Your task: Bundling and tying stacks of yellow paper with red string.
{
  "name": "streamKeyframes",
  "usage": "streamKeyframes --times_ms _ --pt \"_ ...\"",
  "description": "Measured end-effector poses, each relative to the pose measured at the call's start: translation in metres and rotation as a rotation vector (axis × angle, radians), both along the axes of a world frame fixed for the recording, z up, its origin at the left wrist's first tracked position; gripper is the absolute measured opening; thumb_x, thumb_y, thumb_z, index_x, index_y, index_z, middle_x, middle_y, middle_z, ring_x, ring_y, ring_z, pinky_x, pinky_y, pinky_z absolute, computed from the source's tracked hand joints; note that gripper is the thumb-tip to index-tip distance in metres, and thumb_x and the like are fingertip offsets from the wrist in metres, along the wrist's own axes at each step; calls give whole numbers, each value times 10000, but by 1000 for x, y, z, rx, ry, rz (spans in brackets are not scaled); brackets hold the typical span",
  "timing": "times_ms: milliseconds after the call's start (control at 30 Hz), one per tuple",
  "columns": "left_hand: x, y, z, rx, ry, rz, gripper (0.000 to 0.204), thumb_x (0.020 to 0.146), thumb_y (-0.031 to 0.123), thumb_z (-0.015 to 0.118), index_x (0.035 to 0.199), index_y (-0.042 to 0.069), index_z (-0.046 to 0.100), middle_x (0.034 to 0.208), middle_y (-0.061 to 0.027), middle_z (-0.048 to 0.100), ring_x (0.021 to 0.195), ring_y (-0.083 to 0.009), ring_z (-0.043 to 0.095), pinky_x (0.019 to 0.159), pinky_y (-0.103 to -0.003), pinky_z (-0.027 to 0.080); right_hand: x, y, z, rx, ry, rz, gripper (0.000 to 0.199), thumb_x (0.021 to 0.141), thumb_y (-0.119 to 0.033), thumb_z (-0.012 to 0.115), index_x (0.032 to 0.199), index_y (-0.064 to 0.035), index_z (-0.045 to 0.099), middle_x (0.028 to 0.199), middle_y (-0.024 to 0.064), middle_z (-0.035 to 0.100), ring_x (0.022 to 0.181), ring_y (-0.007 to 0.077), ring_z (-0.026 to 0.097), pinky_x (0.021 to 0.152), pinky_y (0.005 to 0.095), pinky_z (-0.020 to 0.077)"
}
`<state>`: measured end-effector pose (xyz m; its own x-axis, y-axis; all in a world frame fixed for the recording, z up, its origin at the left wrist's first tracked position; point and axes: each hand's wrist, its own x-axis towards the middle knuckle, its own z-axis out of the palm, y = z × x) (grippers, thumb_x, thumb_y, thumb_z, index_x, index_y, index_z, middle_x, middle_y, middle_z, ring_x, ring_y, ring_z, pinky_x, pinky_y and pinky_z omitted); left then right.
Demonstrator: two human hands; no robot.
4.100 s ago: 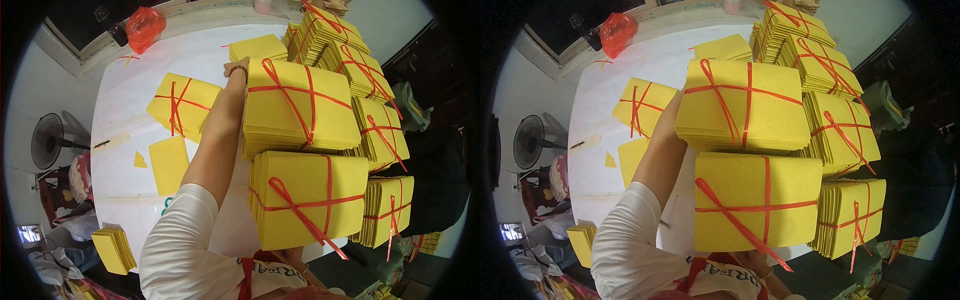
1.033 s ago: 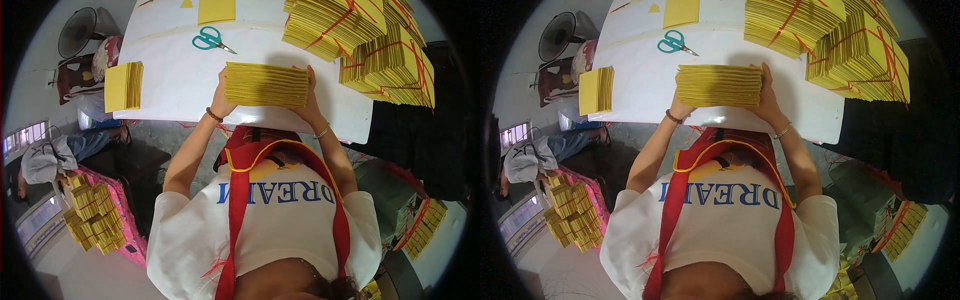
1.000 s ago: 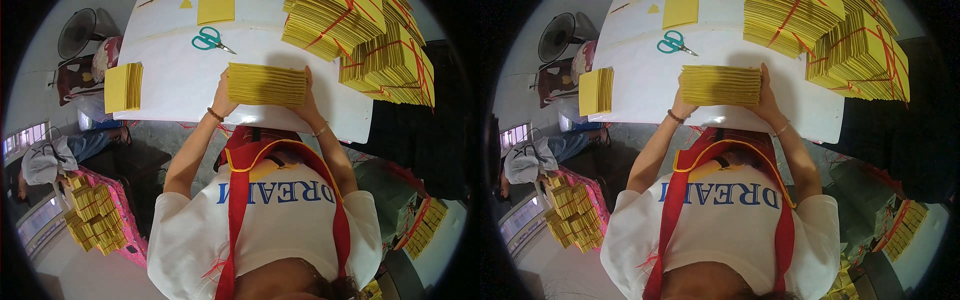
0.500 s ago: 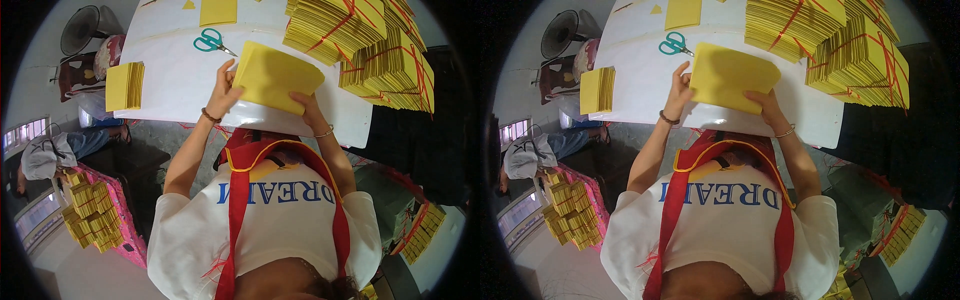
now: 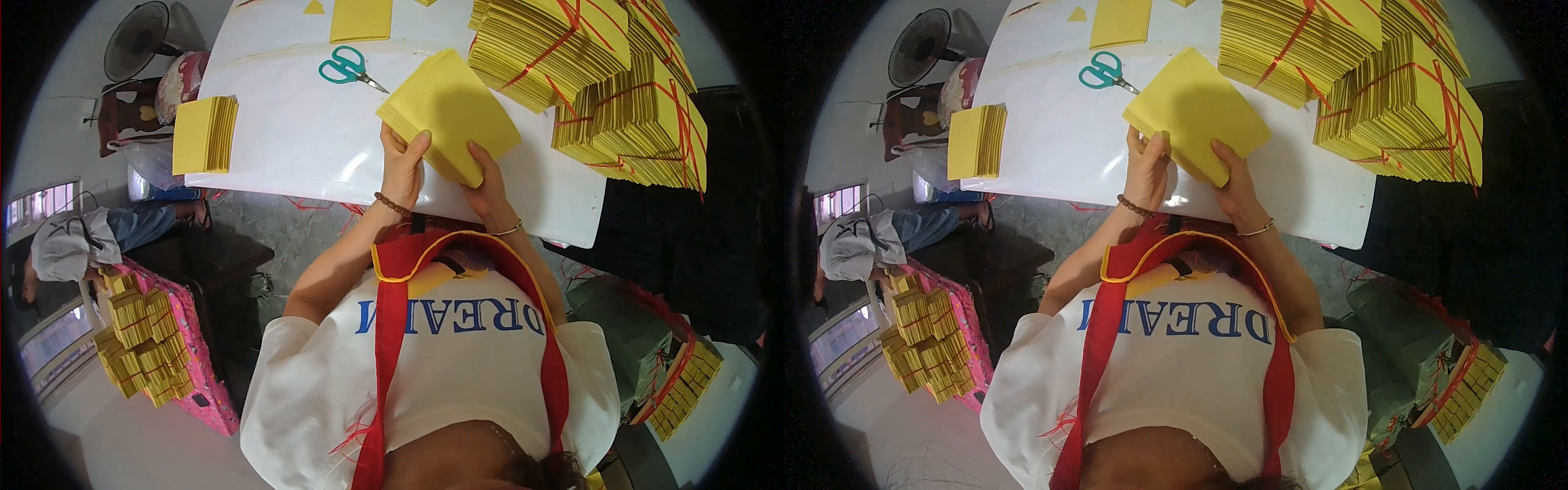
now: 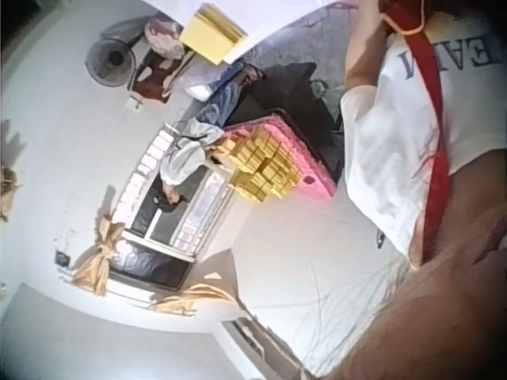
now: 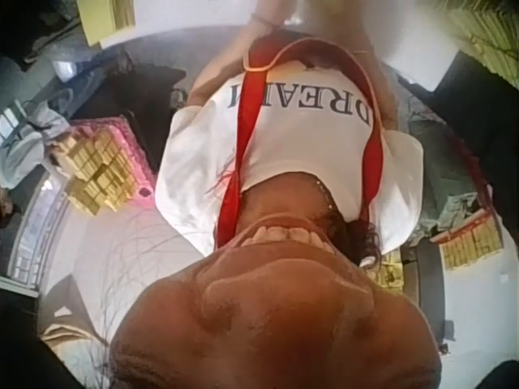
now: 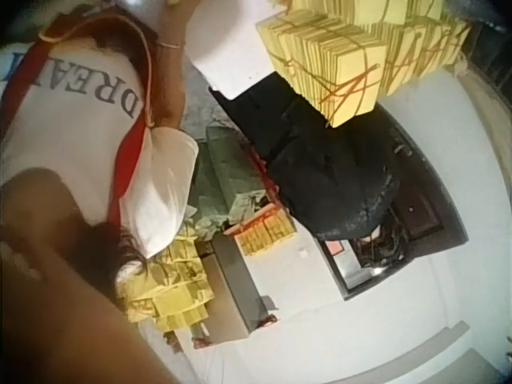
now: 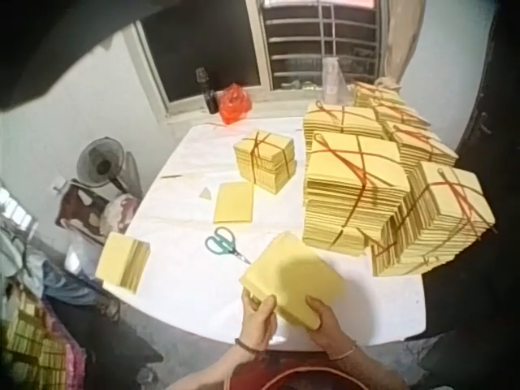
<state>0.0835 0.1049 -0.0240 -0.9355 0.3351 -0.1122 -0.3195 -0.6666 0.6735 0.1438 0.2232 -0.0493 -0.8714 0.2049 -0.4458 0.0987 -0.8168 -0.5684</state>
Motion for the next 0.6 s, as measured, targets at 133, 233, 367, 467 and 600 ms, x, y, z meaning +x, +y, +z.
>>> streamKeyframes --times_ms 133,233,367,467,600 --pt "3 7 4 -131 11 72 711 716 75 659 1245 56 184 1200 -115 373 1111 -204 390 948 -319 312 4 -11 8 108 62 -39 380 805 -192 555 1143 -58 444 1071 38 524 961 154 513 832 288 409" --pt "5 6 -1 -133 -29 23 719 710 54 654 1249 68 179 1194 -120 363 1115 -212 376 954 -332 302 5 -12 15 116 104 -101 399 774 -141 588 1127 -31 439 1031 54 520 938 148 517 781 274 442" --pt "14 -8 -13 30 -32 41 753 724 102 662 1276 105 150 1233 -95 342 1138 -212 356 972 -357 270 8 5 22 233 104 33 413 754 -121 601 1121 -19 442 1036 64 522 929 150 522 789 280 439" --pt "7 -37 -13 107 -18 20 887 734 176 664 1342 190 20 1256 -67 345 1143 -207 364 983 -381 257 12 19 27 365 127 130 431 718 -101 625 1105 -11 457 1024 69 530 922 155 523 790 285 439" --pt "0 -67 -4 -78 212 -171 957 706 89 660 1352 210 -35 1218 -105 380 1121 -222 394 924 -366 341 20 26 34 565 180 154 472 638 -50 679 1067 -6 486 994 67 544 910 164 523 792 292 438"
